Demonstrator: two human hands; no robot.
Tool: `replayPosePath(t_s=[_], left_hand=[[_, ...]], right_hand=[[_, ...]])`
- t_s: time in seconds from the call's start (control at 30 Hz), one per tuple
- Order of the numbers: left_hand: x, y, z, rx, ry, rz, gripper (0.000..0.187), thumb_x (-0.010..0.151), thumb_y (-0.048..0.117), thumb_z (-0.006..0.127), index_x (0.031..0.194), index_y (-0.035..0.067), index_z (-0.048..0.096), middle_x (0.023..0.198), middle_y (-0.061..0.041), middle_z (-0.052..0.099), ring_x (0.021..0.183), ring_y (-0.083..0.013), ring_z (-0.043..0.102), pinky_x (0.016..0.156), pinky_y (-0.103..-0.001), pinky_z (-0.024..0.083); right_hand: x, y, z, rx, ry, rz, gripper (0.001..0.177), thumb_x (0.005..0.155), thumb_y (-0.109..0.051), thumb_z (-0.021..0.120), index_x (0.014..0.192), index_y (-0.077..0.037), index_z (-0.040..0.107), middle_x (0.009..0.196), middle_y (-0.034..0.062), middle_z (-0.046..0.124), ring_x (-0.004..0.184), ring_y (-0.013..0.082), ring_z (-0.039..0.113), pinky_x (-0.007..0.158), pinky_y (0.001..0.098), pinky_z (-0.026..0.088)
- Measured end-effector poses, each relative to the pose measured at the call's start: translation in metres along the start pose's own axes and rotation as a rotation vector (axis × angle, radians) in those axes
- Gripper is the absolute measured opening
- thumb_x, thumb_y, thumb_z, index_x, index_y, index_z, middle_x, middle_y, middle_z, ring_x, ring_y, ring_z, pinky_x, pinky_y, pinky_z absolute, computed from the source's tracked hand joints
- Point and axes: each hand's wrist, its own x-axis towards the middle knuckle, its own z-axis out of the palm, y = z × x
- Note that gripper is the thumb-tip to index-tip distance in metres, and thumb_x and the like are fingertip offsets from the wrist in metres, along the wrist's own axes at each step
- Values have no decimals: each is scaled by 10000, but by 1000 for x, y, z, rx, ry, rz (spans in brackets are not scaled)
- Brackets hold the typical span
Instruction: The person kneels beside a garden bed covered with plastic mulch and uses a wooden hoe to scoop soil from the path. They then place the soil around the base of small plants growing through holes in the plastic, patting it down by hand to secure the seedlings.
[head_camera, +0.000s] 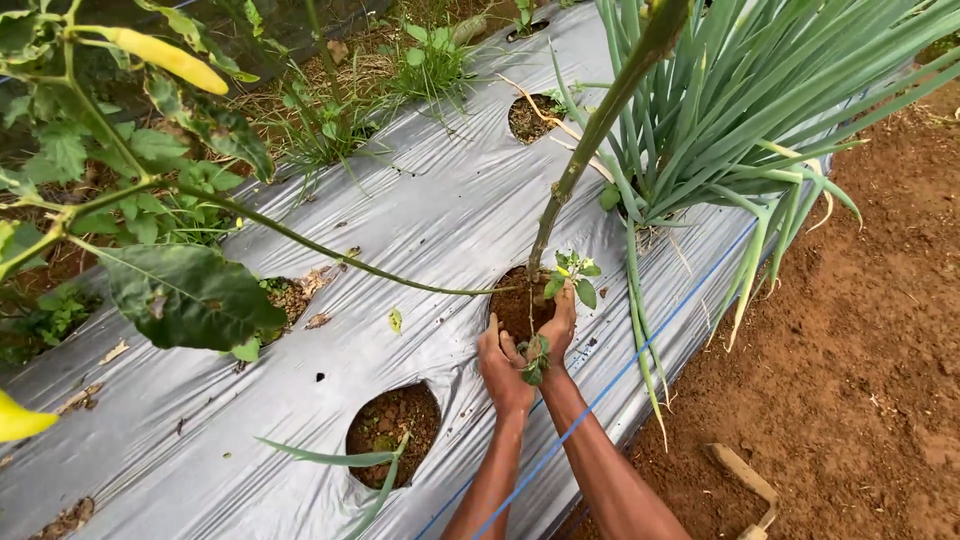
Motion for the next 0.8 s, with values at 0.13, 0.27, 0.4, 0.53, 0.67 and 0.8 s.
replayPosePath(t_s=[0.13,0.27,0.4,0.53,0.67,0.8], left_hand=[[4,-22,8,236,66,25,441,1093,249,387,1491,120,527,1209,-173,590,1072,-411,610,947,-563,505],[2,-34,7,270,46,70,443,1076,216,406,1483,119,552,1202,-148,613,1094,-407,626,931,-572,522],[5,-2,0,268,61,143,459,1031,99,484,1485,90,547,1206,-197,624,1101,-456,619,897,-604,539],[17,33,-8,279,27,111,473,996,27,547,1467,65,543,1272,-221,619,1133,-486,622,922,-640,533],[46,-29,13,274,-8,139,468,975,-19,558,1434,72,574,1293,-214,640,1171,-478,628,938,-649,544],[49,-18,3,279,-42,79,458,975,4,545,1413,118,613,1317,-167,667,1200,-436,635,978,-622,545]], right_hand=[[-24,-103,67,-218,-126,-4,536,1134,-372,337,1581,-78,367,1625,171,328,1511,314,283,1267,483,254],[-19,54,-43,-285,-192,74,562,1151,-349,316,1644,-95,224,1708,153,146,1578,309,100,1326,500,143],[-27,-74,23,-176,-254,239,638,1117,-403,382,1654,-194,108,1724,120,28,1580,368,32,1308,582,146],[-11,-108,30,-146,-449,382,639,1088,-265,433,1664,-222,161,1735,106,126,1588,352,118,1275,575,148],[-9,-134,16,-168,-459,521,783,989,-279,614,1656,-285,205,1721,31,204,1583,282,165,1269,521,190],[-6,-135,-16,8,-380,566,643,1012,-279,529,1613,-142,349,1695,165,230,1576,385,122,1281,534,167]])
